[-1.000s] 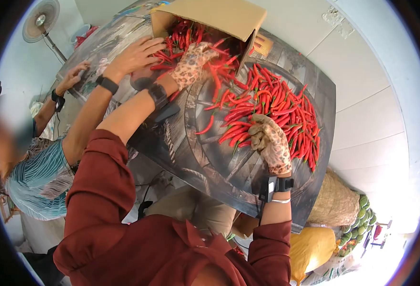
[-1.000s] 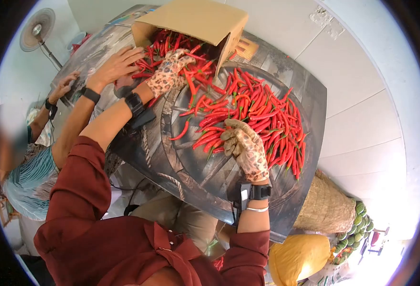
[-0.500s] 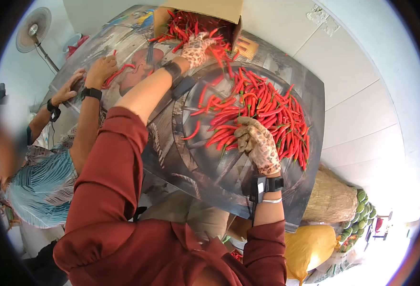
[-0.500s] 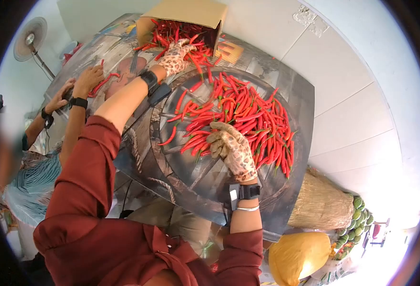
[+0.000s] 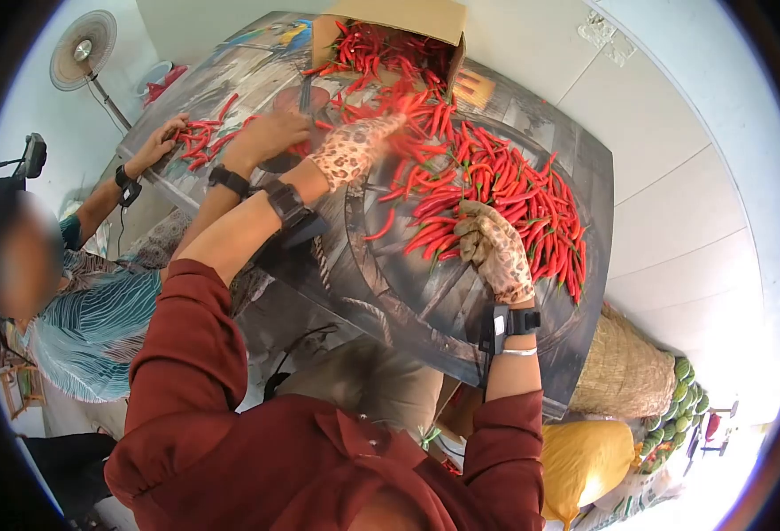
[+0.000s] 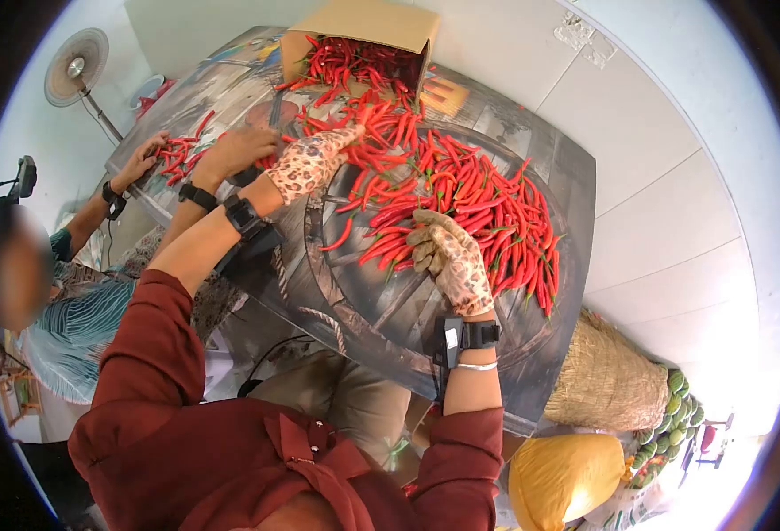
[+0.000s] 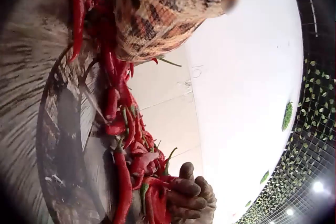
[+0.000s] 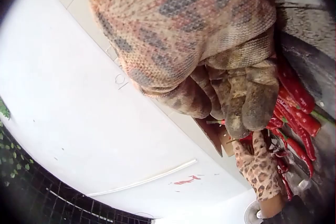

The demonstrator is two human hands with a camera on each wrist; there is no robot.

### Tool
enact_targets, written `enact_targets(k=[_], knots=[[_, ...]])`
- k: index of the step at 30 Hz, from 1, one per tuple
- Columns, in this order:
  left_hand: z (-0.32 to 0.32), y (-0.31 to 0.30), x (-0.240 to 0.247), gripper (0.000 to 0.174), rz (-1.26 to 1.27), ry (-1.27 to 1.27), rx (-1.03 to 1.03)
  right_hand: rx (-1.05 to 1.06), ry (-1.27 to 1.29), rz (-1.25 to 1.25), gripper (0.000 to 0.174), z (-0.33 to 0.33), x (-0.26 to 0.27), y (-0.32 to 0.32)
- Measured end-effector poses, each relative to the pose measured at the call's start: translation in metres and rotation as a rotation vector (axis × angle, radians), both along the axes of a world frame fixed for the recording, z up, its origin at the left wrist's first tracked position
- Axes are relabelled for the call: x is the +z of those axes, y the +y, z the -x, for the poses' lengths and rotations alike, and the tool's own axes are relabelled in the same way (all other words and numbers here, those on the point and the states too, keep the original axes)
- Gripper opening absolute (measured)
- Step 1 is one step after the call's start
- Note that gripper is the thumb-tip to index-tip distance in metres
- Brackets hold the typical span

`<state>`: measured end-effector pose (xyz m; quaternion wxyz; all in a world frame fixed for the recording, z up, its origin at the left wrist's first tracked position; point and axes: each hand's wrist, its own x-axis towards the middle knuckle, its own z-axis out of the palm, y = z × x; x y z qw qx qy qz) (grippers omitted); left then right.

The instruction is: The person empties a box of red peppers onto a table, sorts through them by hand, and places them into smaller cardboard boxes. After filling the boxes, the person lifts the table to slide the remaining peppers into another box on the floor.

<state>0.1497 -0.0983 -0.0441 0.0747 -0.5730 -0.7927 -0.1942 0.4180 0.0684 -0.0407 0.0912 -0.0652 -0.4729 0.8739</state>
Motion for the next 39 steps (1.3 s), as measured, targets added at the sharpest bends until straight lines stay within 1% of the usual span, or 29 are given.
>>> enact_targets(k=[2,3,4,6,7,8,10,11,12,14,15,16,18,19,20,22,23,24,26,27,28,30,31,32,34,35,36,38,39], knots=[[0.0,-0.011,0.004,0.052,-0.046,-0.104,0.046,0.002,0.008,0.006,0.043,0.0,-0.003,0.002],[-0.001,-0.02,0.005,0.054,-0.091,-0.111,-0.067,0.005,0.017,0.013,0.043,0.001,-0.004,0.002],[-0.005,-0.024,0.006,0.054,-0.086,-0.111,-0.067,0.005,0.017,0.018,0.043,0.001,-0.003,0.002],[-0.019,-0.034,0.008,0.054,0.259,0.052,-0.029,-0.005,-0.002,-0.071,0.043,0.0,0.0,0.001],[-0.021,-0.042,0.002,0.054,0.204,0.021,-0.075,0.002,0.002,-0.045,0.042,0.0,0.0,0.001],[-0.019,-0.046,0.001,0.054,0.209,0.02,-0.075,0.002,0.001,-0.04,0.042,0.0,-0.001,0.002],[-0.015,-0.05,0.0,0.056,0.195,0.135,0.052,-0.005,0.011,-0.032,0.041,0.0,-0.003,0.001],[-0.005,-0.051,-0.003,0.055,0.152,0.191,0.104,-0.009,0.007,-0.041,0.041,0.0,-0.002,0.001],[0.003,-0.047,-0.003,0.055,0.152,0.192,0.101,-0.011,0.007,-0.041,0.041,0.0,-0.002,0.0],[0.013,-0.037,0.003,0.053,-0.068,0.119,0.065,0.009,0.014,0.046,0.041,0.0,-0.002,0.001],[0.014,-0.029,0.009,0.051,-0.054,0.098,0.085,-0.005,0.001,-0.027,0.04,0.0,0.0,0.001],[0.015,-0.019,0.011,0.051,-0.055,0.098,0.084,-0.007,0.002,-0.027,0.04,0.0,0.0,0.0],[0.02,0.007,0.012,0.052,0.029,0.151,0.033,0.006,0.005,0.006,0.041,0.0,-0.001,0.001],[0.021,0.021,0.011,0.052,0.054,0.117,-0.024,0.002,0.005,0.002,0.041,0.001,-0.002,0.002],[0.018,0.032,0.013,0.052,0.049,0.115,-0.031,0.004,0.004,0.011,0.042,0.001,-0.004,0.002],[0.013,0.052,0.017,0.054,0.208,0.116,0.002,-0.002,-0.002,0.018,0.043,0.0,-0.005,0.003],[0.023,0.061,0.01,0.062,0.249,0.182,0.083,-0.006,-0.003,0.005,0.044,0.0,-0.004,0.003],[0.027,0.063,0.013,0.062,0.249,0.177,0.078,-0.008,-0.003,-0.005,0.044,0.0,-0.004,0.002],[0.045,0.06,0.02,0.073,0.294,-0.051,0.321,-0.011,-0.005,-0.015,0.045,0.001,-0.004,0.003],[0.073,0.06,0.007,0.086,0.248,-0.094,0.286,-0.006,-0.007,-0.014,0.045,0.001,-0.004,0.003],[0.081,0.053,-0.004,0.086,0.257,-0.093,0.282,0.0,-0.009,-0.014,0.044,0.0,-0.004,0.002],[0.082,0.043,-0.006,0.087,0.189,-0.171,0.387,-0.001,-0.009,-0.011,0.043,0.0,-0.001,0.001],[0.079,0.04,-0.01,0.082,0.208,-0.096,0.295,-0.009,-0.014,-0.029,0.042,-0.001,0.0,0.001],[0.06,0.036,-0.001,0.082,0.214,-0.092,0.298,-0.015,-0.021,-0.046,0.042,-0.001,0.001,0.0],[0.019,0.031,0.015,0.074,0.392,0.082,0.186,0.005,-0.013,-0.05,0.042,0.0,0.001,0.001],[0.011,0.03,0.012,0.068,0.368,0.104,0.133,0.005,-0.012,-0.03,0.042,0.0,-0.001,0.002],[0.005,0.029,0.011,0.068,0.366,0.103,0.137,0.004,-0.011,-0.013,0.042,0.001,-0.002,0.002],[-0.006,0.025,0.009,0.066,0.311,0.073,-0.047,0.006,-0.008,-0.008,0.041,0.0,-0.002,0.001],[-0.007,0.019,0.007,0.066,0.288,0.137,-0.072,0.001,-0.013,-0.025,0.041,0.0,-0.001,0.002]])
